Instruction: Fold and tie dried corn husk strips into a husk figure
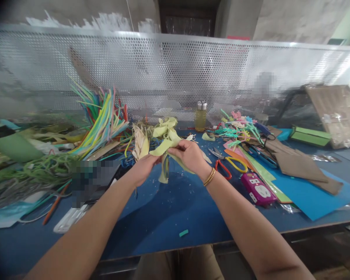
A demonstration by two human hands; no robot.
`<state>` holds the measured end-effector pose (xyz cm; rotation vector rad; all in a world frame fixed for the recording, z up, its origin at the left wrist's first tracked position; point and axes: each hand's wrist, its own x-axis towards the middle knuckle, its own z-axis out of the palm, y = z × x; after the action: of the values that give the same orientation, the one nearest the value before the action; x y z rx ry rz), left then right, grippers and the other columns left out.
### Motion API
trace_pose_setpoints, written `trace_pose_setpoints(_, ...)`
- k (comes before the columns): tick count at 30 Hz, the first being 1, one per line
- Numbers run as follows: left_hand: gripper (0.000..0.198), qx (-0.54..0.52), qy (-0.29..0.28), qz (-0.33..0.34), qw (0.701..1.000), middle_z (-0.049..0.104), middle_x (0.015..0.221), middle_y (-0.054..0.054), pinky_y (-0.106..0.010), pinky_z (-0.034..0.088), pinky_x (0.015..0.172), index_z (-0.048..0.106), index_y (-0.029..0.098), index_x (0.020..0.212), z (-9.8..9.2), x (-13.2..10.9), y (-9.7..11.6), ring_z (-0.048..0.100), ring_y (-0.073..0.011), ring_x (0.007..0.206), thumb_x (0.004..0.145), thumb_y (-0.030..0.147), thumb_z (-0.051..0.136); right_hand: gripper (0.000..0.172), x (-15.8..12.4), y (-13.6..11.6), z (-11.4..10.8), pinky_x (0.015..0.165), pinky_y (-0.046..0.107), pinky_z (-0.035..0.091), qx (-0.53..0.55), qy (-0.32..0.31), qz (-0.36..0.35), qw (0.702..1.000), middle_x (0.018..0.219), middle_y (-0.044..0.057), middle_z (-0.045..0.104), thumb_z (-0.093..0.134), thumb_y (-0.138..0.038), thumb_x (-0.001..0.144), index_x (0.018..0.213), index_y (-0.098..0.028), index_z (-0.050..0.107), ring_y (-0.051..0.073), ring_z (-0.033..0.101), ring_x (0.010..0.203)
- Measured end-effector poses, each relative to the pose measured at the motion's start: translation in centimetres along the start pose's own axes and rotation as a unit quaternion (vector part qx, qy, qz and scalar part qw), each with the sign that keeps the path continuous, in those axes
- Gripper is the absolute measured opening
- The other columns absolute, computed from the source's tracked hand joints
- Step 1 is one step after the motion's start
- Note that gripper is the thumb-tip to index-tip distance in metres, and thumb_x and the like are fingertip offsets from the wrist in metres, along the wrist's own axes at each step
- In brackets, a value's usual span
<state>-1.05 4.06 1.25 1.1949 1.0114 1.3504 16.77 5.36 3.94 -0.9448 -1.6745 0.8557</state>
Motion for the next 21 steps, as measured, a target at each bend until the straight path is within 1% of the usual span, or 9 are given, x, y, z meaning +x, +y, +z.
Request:
trace_pose_setpoints(3,0.038,0.071,-0.106,-0.003,0.992,0.06,0.057,-0.005,-0.03,0.042,0.063,0.06,0.021,0.049,-0.2,-0.1,0.5,0.053,-0.0188,0.061,0.079,0.043,0.064,0.032,-0.1,-0.1,0.1,0.06,0.026,0.042,0.064,0.003,0.049,0.997,0.068,-0.001,0.06,0.075,-0.046,0.066,0.068,-0.018,0.06,0.011,0.049,0.062)
trace_pose_setpoints(5,0.034,0.038,-0.125,-0.029,0.991,0.058,0.057,-0.005,-0.028,0.04,0.059,0.06,0.02,0.051,-0.3,-0.1,0.8,0.051,-0.017,0.058,0.076,0.042,0.067,0.029,-0.1,-0.1,0.1,0.06,0.025,0.044,0.117,0.003,0.097,0.988,0.07,-0.001,0.062,0.076,-0.042,0.065,0.071,-0.018,0.061,0.011,0.052,0.063)
trace_pose_setpoints(8,0.023,-0.003,-0.121,-0.062,0.991,0.059,0.059,-0.003,-0.026,0.036,0.053,0.064,0.018,0.061,-0.5,0.1,0.9,0.048,-0.0138,0.053,0.068,0.036,0.076,0.023,0.1,0.4,0.0,0.055,0.024,0.043,0.18,-0.011,0.178,0.967,0.065,-0.002,0.061,0.076,-0.034,0.066,0.074,-0.018,0.062,0.01,0.051,0.056)
trace_pose_setpoints(11,0.022,0.082,-0.067,-0.049,0.993,0.058,0.057,-0.001,-0.024,0.029,0.049,0.063,0.019,0.06,-1.2,0.9,0.3,0.042,-0.0113,0.048,0.067,0.035,0.078,0.016,0.6,1.2,0.5,0.043,0.022,0.035,0.215,-0.008,0.311,0.926,0.049,-0.005,0.05,0.072,-0.024,0.068,0.068,-0.018,0.057,0.008,0.041,0.044)
trace_pose_setpoints(14,0.019,0.232,0.046,0.007,0.972,0.057,0.056,-0.001,-0.024,0.03,0.053,0.064,0.02,0.059,-2.5,2.0,-0.5,0.046,-0.0149,0.054,0.062,0.031,0.079,0.013,1.0,2.0,1.4,0.038,0.022,0.033,0.229,-0.007,0.403,0.886,0.048,-0.002,0.052,0.068,-0.018,0.072,0.064,-0.017,0.057,0.008,0.038,0.04)
trace_pose_setpoints(16,0.016,0.27,0.134,0.052,0.952,0.062,0.069,-0.004,-0.025,0.035,0.058,0.068,0.022,0.068,-3.2,2.4,-0.6,0.054,-0.0191,0.066,0.061,0.031,0.079,0.011,1.1,2.4,1.8,0.039,0.023,0.036,0.239,-0.015,0.41,0.88,0.053,0.001,0.058,0.067,-0.016,0.072,0.066,-0.016,0.059,0.008,0.041,0.042)
trace_pose_setpoints(18,0.018,0.251,0.183,0.12,0.943,0.066,0.081,-0.005,-0.026,0.038,0.064,0.07,0.023,0.075,-3.5,2.2,-0.2,0.057,-0.0218,0.078,0.061,0.032,0.079,0.011,1.0,2.6,2.0,0.04,0.022,0.037,0.239,-0.011,0.401,0.884,0.055,0.001,0.059,0.069,-0.016,0.071,0.068,-0.016,0.058,0.008,0.042,0.042)
trace_pose_setpoints(19,0.018,0.239,0.185,0.143,0.943,0.067,0.081,-0.005,-0.026,0.038,0.065,0.07,0.024,0.073,-3.4,2.0,0.2,0.057,-0.0221,0.079,0.062,0.033,0.079,0.014,1.0,2.7,2.0,0.04,0.022,0.036,0.234,-0.007,0.391,0.89,0.054,-0.001,0.057,0.07,-0.016,0.07,0.068,-0.016,0.057,0.007,0.042,0.042)
trace_pose_setpoints(21,0.018,0.25,0.13,0.108,0.953,0.065,0.067,-0.004,-0.026,0.037,0.061,0.069,0.024,0.063,-3.1,1.5,0.8,0.055,-0.0208,0.067,0.067,0.039,0.075,0.019,0.8,2.7,1.9,0.041,0.021,0.035,0.216,0.001,0.356,0.909,0.051,-0.005,0.053,0.073,-0.018,0.068,0.068,-0.018,0.055,0.007,0.042,0.042)
